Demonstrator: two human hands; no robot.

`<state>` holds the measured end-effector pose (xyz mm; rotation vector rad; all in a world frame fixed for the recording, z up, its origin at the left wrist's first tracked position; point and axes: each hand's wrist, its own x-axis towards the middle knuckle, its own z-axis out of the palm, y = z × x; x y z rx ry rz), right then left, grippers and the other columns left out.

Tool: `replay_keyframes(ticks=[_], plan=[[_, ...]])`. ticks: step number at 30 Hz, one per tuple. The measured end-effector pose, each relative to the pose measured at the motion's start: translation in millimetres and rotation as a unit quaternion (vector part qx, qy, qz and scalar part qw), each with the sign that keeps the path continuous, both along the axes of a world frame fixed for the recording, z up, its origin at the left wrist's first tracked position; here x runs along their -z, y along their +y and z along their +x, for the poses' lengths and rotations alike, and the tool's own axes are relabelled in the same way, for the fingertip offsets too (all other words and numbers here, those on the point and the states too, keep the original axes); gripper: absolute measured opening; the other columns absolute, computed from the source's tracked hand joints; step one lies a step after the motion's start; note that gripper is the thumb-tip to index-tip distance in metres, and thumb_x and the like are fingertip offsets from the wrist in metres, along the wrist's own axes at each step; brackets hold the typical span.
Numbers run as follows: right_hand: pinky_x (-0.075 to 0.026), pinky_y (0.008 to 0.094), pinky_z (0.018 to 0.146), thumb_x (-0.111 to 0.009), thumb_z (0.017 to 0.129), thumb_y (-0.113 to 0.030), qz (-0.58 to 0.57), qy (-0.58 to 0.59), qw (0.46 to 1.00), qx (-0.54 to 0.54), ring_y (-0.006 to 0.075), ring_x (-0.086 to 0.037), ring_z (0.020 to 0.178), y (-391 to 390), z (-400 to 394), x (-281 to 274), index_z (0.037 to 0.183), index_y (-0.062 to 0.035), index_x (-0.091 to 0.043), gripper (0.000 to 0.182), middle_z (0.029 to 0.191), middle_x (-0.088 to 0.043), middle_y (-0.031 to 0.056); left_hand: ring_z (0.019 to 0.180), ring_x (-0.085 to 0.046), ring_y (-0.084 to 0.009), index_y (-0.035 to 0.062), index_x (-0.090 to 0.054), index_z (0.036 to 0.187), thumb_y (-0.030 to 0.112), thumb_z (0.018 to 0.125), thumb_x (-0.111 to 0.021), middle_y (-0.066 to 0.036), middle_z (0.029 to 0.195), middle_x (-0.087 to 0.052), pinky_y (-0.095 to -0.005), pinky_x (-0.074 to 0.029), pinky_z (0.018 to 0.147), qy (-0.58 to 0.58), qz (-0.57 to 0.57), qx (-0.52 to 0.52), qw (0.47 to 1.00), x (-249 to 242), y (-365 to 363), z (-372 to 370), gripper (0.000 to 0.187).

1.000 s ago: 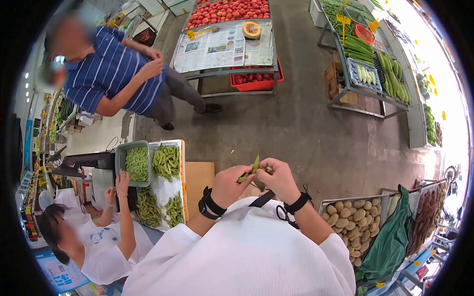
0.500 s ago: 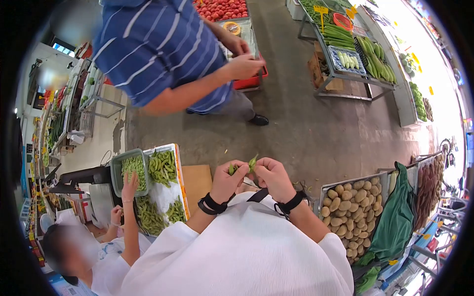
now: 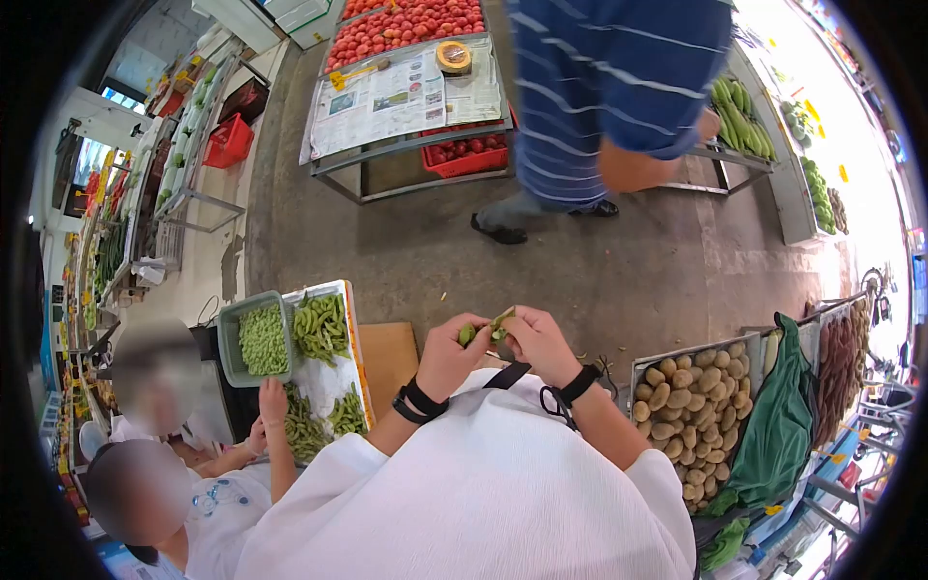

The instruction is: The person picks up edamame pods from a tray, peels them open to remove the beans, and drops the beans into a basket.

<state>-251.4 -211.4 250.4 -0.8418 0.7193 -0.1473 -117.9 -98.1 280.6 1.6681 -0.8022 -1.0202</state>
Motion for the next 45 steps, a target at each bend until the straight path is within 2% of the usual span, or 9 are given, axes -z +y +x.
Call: replay_keyframes(ticks=[5,11,14,18,25,28,32,41,45], plan=[[-0.035,0.0180,0.049,-0.047,0.096,-0.015,0.098,-0.029,0.992,0.068,0.0044,-0.046,0.057,13.8,18.5,-8.9,0.093,-0.0056,-0.057,0.014,0.075,-0.055,-0.0009,0.072,-0.065,-0.0262,0.0025,-0.062,0.101,0.009,0.086,-0.063,-0.015,0.083,-0.064,-0.0320,-0.050,0.062,-0.243,-0.051,-0.005,0.969,-7.9,-1.7,4.3,0.016],[-0.040,0.0189,0.053,-0.052,0.093,-0.010,0.115,-0.060,0.990,0.052,0.0065,-0.052,0.065,18.4,29.0,-5.6,0.100,-0.0034,-0.059,0.012,0.083,-0.058,0.0014,0.080,-0.064,-0.0322,0.0023,-0.061,0.100,0.009,0.085,-0.062,-0.016,0.090,-0.064,-0.0346,-0.051,0.067,-0.291,-0.055,0.009,0.955,-11.3,3.6,16.2,0.016],[-0.040,0.0191,0.052,-0.053,0.093,-0.010,0.110,-0.034,0.992,0.044,0.0067,-0.052,0.064,18.8,37.8,-1.8,0.102,-0.0011,-0.060,0.014,0.080,-0.058,0.0018,0.078,-0.065,-0.0262,0.0013,-0.060,0.102,0.010,0.087,-0.062,-0.013,0.085,-0.065,-0.0321,-0.051,0.066,-0.290,-0.063,-0.028,0.955,1.9,9.8,26.6,0.018],[-0.038,0.0188,0.049,-0.054,0.094,-0.011,0.095,-0.017,0.995,0.010,0.0060,-0.049,0.061,25.0,43.3,-1.6,0.101,0.0018,-0.060,0.016,0.075,-0.056,0.0018,0.065,-0.058,-0.0100,0.0023,-0.061,0.102,0.014,0.089,-0.062,-0.004,0.077,-0.063,-0.0242,-0.045,0.056,-0.012,0.005,-0.202,0.979,30.7,44.8,61.7,0.017],[-0.035,0.0172,0.047,-0.049,0.097,-0.011,0.114,0.006,0.993,-0.038,0.0053,-0.048,0.060,31.4,45.1,2.1,0.103,0.0038,-0.059,0.019,0.074,-0.054,0.0009,0.049,-0.046,-0.0062,0.0092,-0.056,0.094,0.017,0.089,-0.065,-0.001,0.070,-0.055,-0.0202,-0.033,0.036,0.186,-0.010,-0.602,0.777,152.8,187.8,175.8,0.013],[-0.035,0.0176,0.047,-0.048,0.097,-0.010,0.112,0.019,0.993,-0.042,0.0054,-0.048,0.060,33.8,46.5,-2.5,0.104,0.0035,-0.059,0.019,0.075,-0.056,0.0018,0.049,-0.046,-0.0081,0.0079,-0.055,0.093,0.017,0.090,-0.062,-0.002,0.070,-0.054,-0.0218,-0.034,0.036,0.198,-0.051,-0.699,0.686,177.9,234.1,200.2,0.012],[-0.035,0.0175,0.047,-0.049,0.097,-0.011,0.106,0.026,0.993,-0.043,0.0055,-0.049,0.060,36.7,44.0,-0.5,0.105,0.0032,-0.059,0.019,0.076,-0.057,0.0023,0.050,-0.044,-0.0094,0.0063,-0.054,0.094,0.017,0.092,-0.058,-0.003,0.072,-0.056,-0.0229,-0.034,0.037,0.182,-0.027,-0.736,0.652,193.4,258.5,215.6,0.012],[-0.036,0.0188,0.050,-0.051,0.096,-0.013,0.088,0.021,0.995,-0.039,0.0058,-0.048,0.060,41.3,42.4,1.2,0.101,0.0030,-0.062,0.020,0.074,-0.056,0.0013,0.048,-0.043,-0.0086,0.0070,-0.056,0.100,0.023,0.092,-0.059,-0.004,0.071,-0.056,-0.0230,-0.030,0.036,0.127,-0.045,-0.699,0.702,182.0,248.4,229.0,0.018],[-0.037,0.0194,0.051,-0.058,0.093,-0.020,-0.018,0.056,0.991,-0.122,0.0035,-0.044,0.060,42.0,46.4,-2.7,0.103,-0.0018,-0.065,0.022,0.071,-0.053,-0.0042,0.049,-0.045,-0.0046,0.0059,-0.058,0.114,0.018,0.094,-0.056,-0.001,0.071,-0.057,-0.0178,-0.031,0.038,0.210,-0.058,-0.395,0.893,124.1,179.4,165.1,0.023]])
